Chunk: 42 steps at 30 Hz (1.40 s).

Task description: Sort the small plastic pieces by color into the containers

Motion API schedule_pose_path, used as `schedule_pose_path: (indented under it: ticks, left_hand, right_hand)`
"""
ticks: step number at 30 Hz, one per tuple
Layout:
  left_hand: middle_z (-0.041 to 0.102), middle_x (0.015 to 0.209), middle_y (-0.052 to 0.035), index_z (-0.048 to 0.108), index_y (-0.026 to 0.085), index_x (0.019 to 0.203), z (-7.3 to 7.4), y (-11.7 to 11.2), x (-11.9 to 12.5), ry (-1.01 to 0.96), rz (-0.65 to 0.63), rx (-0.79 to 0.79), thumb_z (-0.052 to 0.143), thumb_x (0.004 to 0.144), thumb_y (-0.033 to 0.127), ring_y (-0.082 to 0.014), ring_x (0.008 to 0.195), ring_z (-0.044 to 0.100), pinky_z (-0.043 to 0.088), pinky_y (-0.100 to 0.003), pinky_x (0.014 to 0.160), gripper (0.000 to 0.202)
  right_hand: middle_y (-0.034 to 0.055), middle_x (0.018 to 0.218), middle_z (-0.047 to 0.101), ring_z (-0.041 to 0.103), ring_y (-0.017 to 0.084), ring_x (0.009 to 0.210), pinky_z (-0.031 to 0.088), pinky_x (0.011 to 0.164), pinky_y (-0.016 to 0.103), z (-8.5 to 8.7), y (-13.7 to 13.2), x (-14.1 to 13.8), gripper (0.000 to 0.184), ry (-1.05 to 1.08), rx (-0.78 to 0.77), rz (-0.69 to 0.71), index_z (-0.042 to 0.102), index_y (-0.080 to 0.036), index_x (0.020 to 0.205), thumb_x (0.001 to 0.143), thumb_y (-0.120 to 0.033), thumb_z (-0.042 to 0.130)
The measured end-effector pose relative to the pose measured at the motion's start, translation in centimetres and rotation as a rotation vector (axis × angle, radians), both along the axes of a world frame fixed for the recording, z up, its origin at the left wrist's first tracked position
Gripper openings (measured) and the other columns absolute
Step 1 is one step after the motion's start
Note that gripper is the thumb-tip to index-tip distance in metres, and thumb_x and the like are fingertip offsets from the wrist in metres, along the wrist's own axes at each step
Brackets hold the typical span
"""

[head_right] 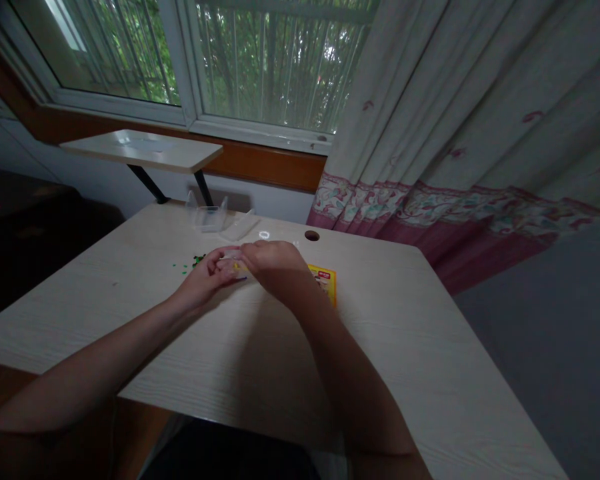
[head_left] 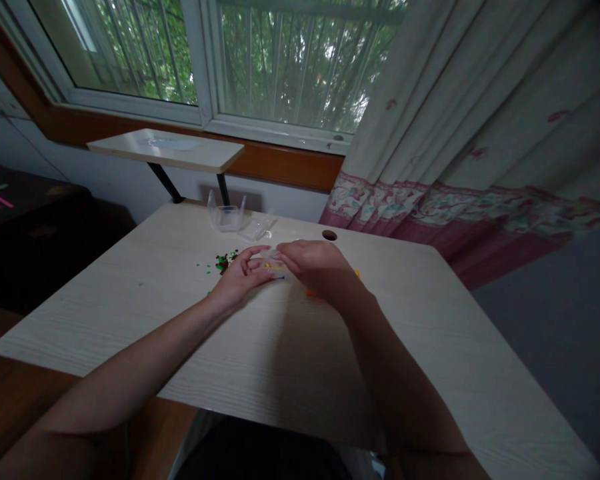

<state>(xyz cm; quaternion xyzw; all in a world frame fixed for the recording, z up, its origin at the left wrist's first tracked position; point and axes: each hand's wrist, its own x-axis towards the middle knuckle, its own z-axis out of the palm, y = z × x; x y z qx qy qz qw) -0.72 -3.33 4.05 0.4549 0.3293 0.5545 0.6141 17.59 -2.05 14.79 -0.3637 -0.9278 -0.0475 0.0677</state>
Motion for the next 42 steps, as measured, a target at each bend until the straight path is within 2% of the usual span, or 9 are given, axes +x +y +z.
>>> schedule_pose_path:
  ticks: [4,10,16,18,22,26,34,39,42]
  left_hand:
    - [0.07,0.107,-0.0067,0.052,0.023,0.123,-0.1,0.3,-0.4,0.105,-0.018,0.11,0.088,0.063,0.03,-0.0202,0.097,0.071,0.056,-0.037,0.093,0.07]
    - [0.064,0.117,-0.0065,0.044,0.03,0.138,0.1,-0.2,-0.3,0.082,-0.146,0.222,0.089,0.062,0.02,-0.0204,0.106,0.068,0.055,-0.033,0.094,0.089]
    - [0.06,0.129,-0.011,0.036,0.031,0.149,0.2,-0.6,-0.4,0.152,-0.183,0.333,0.087,0.066,0.018,-0.0226,0.115,0.064,0.054,-0.034,0.098,0.098]
    - [0.059,0.133,-0.0119,0.033,0.032,0.15,0.2,-0.7,-0.5,0.205,-0.179,0.39,0.086,0.069,0.019,-0.0236,0.117,0.063,0.054,-0.035,0.099,0.097]
    - [0.056,0.138,-0.0122,0.029,0.034,0.152,0.1,-0.8,-0.7,0.41,-0.141,0.522,0.08,0.078,0.021,-0.0247,0.121,0.061,0.051,-0.041,0.105,0.091]
    - [0.053,0.142,-0.0148,0.025,0.032,0.155,-0.1,-0.8,-0.9,0.62,-0.083,0.61,0.076,0.081,0.026,-0.0273,0.123,0.06,0.048,-0.049,0.108,0.09]
    - [0.055,0.14,-0.0163,0.022,0.031,0.155,-0.3,-0.5,-1.1,0.631,-0.043,0.661,0.074,0.084,0.033,-0.0267,0.121,0.062,0.051,-0.046,0.104,0.089]
    - [0.056,0.139,-0.0156,0.031,0.027,0.153,0.2,-0.5,-1.8,0.941,0.018,0.775,0.074,0.083,0.042,-0.03,0.124,0.058,0.047,-0.049,0.107,0.083]
    - [0.055,0.139,-0.015,0.033,0.026,0.152,-0.3,0.1,-2.1,0.966,0.036,0.705,0.071,0.085,0.044,-0.0284,0.122,0.059,0.047,-0.048,0.106,0.079]
  right_hand:
    - [0.0121,0.106,0.073,0.066,0.021,0.096,0.042,0.08,0.028,0.8,0.2,0.2,0.036,0.08,-0.059,-0.108,0.068,-0.014,0.106,0.104,-0.031,0.037]
    - [0.0099,0.109,0.073,0.065,0.019,0.099,0.041,0.081,0.026,1.7,0.1,0.7,0.035,0.199,-0.056,-0.189,0.069,-0.016,0.108,0.103,-0.03,0.037]
    - [0.0093,0.101,0.075,0.067,0.022,0.088,0.039,0.069,0.028,1.8,-0.1,1.0,0.043,0.054,0.049,-0.455,0.068,-0.021,0.106,0.104,-0.042,0.031]
    - [0.0097,0.099,0.075,0.067,0.022,0.087,0.038,0.068,0.027,1.4,0.1,1.2,0.043,-0.008,0.035,-0.501,0.066,-0.021,0.108,0.104,-0.043,0.029]
    - [0.0095,0.104,0.074,0.067,0.021,0.09,0.039,0.068,0.026,0.8,0.7,1.7,0.041,-0.071,-0.065,-0.48,0.063,-0.021,0.113,0.104,-0.041,0.027]
    - [0.0098,0.107,0.073,0.067,0.021,0.094,0.04,0.071,0.027,0.8,1.1,2.2,0.041,-0.065,-0.106,-0.443,0.063,-0.021,0.114,0.104,-0.04,0.028]
    - [0.0108,0.109,0.073,0.067,0.023,0.096,0.041,0.076,0.028,0.6,1.6,2.8,0.04,-0.028,-0.145,-0.389,0.065,-0.021,0.115,0.104,-0.038,0.03]
    - [0.0119,0.109,0.073,0.067,0.023,0.098,0.043,0.078,0.028,0.5,1.6,2.9,0.036,-0.032,-0.209,-0.347,0.066,-0.02,0.116,0.102,-0.033,0.036]
    - [0.0118,0.112,0.072,0.067,0.023,0.098,0.044,0.08,0.028,0.3,1.6,3.0,0.034,-0.013,-0.27,-0.332,0.064,-0.02,0.122,0.1,-0.033,0.041]
